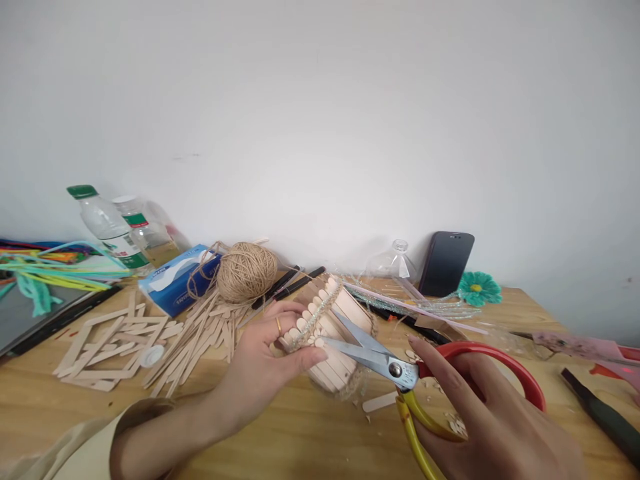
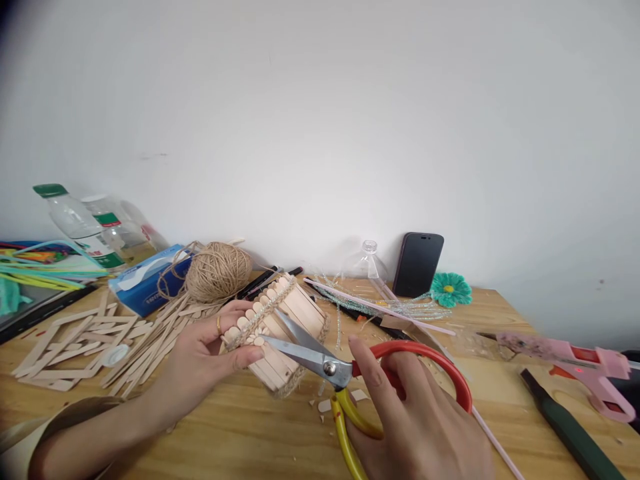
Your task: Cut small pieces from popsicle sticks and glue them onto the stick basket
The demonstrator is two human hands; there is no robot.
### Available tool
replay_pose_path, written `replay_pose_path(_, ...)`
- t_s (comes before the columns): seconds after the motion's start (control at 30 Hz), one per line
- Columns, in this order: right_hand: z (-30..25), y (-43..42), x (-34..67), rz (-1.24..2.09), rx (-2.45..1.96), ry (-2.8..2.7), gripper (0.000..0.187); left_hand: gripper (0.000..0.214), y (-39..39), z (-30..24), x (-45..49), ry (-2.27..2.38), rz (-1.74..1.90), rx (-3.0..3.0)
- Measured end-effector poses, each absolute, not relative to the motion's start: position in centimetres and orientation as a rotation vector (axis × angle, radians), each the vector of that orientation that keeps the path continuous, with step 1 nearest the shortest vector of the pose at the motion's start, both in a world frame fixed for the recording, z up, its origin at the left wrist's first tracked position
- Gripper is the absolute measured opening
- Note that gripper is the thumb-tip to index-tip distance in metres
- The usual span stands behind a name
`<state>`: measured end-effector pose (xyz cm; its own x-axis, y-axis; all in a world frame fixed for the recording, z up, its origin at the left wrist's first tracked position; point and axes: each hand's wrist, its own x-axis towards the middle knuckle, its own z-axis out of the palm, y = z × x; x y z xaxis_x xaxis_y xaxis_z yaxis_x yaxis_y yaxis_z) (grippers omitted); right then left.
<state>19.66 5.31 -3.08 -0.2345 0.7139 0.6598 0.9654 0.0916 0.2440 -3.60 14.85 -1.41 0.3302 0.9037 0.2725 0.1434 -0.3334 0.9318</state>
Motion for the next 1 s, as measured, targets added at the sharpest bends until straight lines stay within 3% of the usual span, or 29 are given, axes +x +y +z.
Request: replay_pose_path(1.0,-3.1,5.27,19.37,-0.912,-1.621,-2.001,0.037,0.008,14.87,-1.36,-3.55,0.836,1.035,1.586)
